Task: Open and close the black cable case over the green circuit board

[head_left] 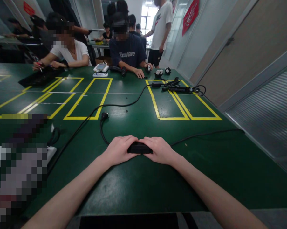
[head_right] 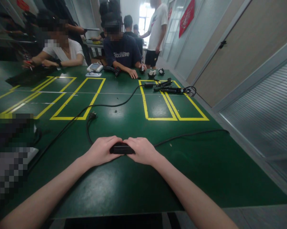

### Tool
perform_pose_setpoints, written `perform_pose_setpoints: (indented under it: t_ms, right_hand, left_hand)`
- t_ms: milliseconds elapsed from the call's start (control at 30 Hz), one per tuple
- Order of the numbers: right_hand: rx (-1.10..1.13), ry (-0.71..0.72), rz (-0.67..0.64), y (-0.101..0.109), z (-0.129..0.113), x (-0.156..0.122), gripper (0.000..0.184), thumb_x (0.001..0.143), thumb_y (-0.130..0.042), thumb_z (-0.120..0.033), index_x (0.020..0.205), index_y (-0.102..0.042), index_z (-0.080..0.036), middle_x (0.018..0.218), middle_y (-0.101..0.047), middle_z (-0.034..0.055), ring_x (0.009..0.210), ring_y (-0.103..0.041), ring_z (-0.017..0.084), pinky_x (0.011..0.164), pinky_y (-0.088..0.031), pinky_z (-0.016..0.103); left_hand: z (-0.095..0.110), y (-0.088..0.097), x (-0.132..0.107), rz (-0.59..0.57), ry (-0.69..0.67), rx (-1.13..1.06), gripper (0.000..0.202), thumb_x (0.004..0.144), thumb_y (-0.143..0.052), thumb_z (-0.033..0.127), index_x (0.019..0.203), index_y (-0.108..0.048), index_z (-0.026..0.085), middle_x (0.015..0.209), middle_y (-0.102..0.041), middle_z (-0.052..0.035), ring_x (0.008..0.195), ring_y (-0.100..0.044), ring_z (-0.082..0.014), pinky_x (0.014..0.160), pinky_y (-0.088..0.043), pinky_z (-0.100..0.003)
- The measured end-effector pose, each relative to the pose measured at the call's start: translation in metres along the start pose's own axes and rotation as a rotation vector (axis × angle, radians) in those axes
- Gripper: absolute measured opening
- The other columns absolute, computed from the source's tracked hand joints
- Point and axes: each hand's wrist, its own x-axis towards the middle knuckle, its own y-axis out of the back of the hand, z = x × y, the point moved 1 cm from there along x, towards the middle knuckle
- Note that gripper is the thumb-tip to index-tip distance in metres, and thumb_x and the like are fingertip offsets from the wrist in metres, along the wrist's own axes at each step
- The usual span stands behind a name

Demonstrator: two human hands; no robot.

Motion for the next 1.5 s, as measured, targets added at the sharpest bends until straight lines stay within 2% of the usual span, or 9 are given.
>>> perform_pose_setpoints:
  t_ms: [200, 667, 800, 900, 1000, 1067, 1133, 1333, 1500]
  right_hand:
    - [0.006, 0.006, -0.009, 0.001, -0.001, -0.001, 0.025, 0.092, -0.067, -0.026, 0.116, -0.066, -0.019, 0.099, -0.075, 0.0088, 0.086, -0.074, 0.025, 0.076, -0.055, 0.034]
    - [0.021, 0.002, -0.047, 0.006, -0.004, 0.000, 0.024, 0.094, -0.066, -0.029, 0.115, -0.066, -0.018, 0.098, -0.077, 0.0079, 0.083, -0.074, 0.022, 0.072, -0.052, 0.030]
    - [0.017, 0.003, 0.023, 0.007, -0.004, -0.001, 0.032, 0.092, -0.069, -0.029, 0.121, -0.062, -0.018, 0.104, -0.075, 0.0089, 0.088, -0.073, 0.023, 0.075, -0.054, 0.032]
    - [-0.007, 0.063, 0.079, 0.008, -0.004, -0.001, 0.027, 0.095, -0.066, -0.029, 0.119, -0.062, -0.019, 0.102, -0.073, 0.0090, 0.089, -0.071, 0.023, 0.077, -0.054, 0.033]
    - [-0.011, 0.094, 0.100, 0.008, -0.003, -0.001, 0.021, 0.098, -0.062, -0.028, 0.117, -0.063, -0.018, 0.101, -0.073, 0.0095, 0.089, -0.071, 0.023, 0.076, -0.054, 0.034]
    - [-0.011, 0.082, 0.101, 0.007, -0.002, -0.002, 0.021, 0.099, -0.061, -0.029, 0.117, -0.062, -0.017, 0.101, -0.072, 0.0092, 0.087, -0.071, 0.023, 0.075, -0.054, 0.033]
    - [-0.009, 0.065, 0.119, 0.006, -0.002, -0.002, 0.022, 0.100, -0.060, -0.031, 0.118, -0.063, -0.018, 0.099, -0.072, 0.0085, 0.085, -0.070, 0.022, 0.074, -0.054, 0.032]
    - [0.058, 0.104, 0.313, 0.009, -0.001, -0.001, 0.023, 0.096, -0.067, -0.032, 0.114, -0.064, -0.018, 0.100, -0.073, 0.0100, 0.088, -0.069, 0.024, 0.076, -0.057, 0.036]
    - [0.107, 0.192, 0.434, 0.013, -0.001, -0.001, 0.019, 0.096, -0.067, -0.026, 0.114, -0.066, -0.020, 0.100, -0.074, 0.0093, 0.090, -0.070, 0.024, 0.079, -0.059, 0.039]
  left_hand:
    - [-0.001, 0.000, 0.000, -0.040, -0.048, 0.065, 0.029, 0.103, -0.055, 0.044, 0.107, -0.066, 0.018, 0.088, -0.070, -0.0022, 0.074, -0.071, -0.0205, 0.063, -0.050, -0.027]
    - [-0.002, 0.001, 0.001, -0.030, -0.140, 0.088, 0.037, 0.105, -0.049, 0.050, 0.103, -0.068, 0.017, 0.080, -0.069, -0.0040, 0.074, -0.067, -0.0191, 0.065, -0.048, -0.027]
    - [-0.004, 0.001, 0.001, -0.017, -0.122, 0.076, 0.039, 0.104, -0.050, 0.051, 0.102, -0.068, 0.017, 0.080, -0.069, -0.0043, 0.074, -0.067, -0.0192, 0.066, -0.049, -0.027]
    - [-0.006, 0.001, 0.001, -0.009, -0.115, 0.075, 0.038, 0.104, -0.052, 0.052, 0.103, -0.069, 0.017, 0.082, -0.070, -0.0047, 0.076, -0.068, -0.0193, 0.067, -0.052, -0.027]
    - [-0.006, 0.002, 0.000, 0.042, -0.114, 0.089, 0.039, 0.102, -0.055, 0.052, 0.112, -0.069, 0.017, 0.097, -0.072, -0.0081, 0.087, -0.070, -0.0213, 0.074, -0.056, -0.030]
    - [-0.006, 0.003, 0.000, 0.105, -0.134, 0.093, 0.041, 0.102, -0.056, 0.052, 0.121, -0.067, 0.018, 0.111, -0.073, -0.0112, 0.097, -0.072, -0.0234, 0.081, -0.059, -0.033]
    - [-0.006, 0.004, -0.001, 0.150, -0.165, 0.077, 0.040, 0.104, -0.055, 0.049, 0.128, -0.065, 0.019, 0.118, -0.073, -0.0120, 0.101, -0.073, -0.0237, 0.087, -0.060, -0.035]
    - [-0.008, 0.003, -0.003, 0.183, -0.203, 0.030, 0.036, 0.106, -0.055, 0.042, 0.127, -0.066, 0.016, 0.109, -0.078, -0.0115, 0.093, -0.076, -0.0230, 0.082, -0.062, -0.035]
    - [-0.011, 0.002, -0.005, 0.202, -0.174, 0.005, 0.036, 0.105, -0.056, 0.042, 0.130, -0.065, 0.018, 0.108, -0.079, -0.0106, 0.096, -0.077, -0.0225, 0.088, -0.062, -0.034]
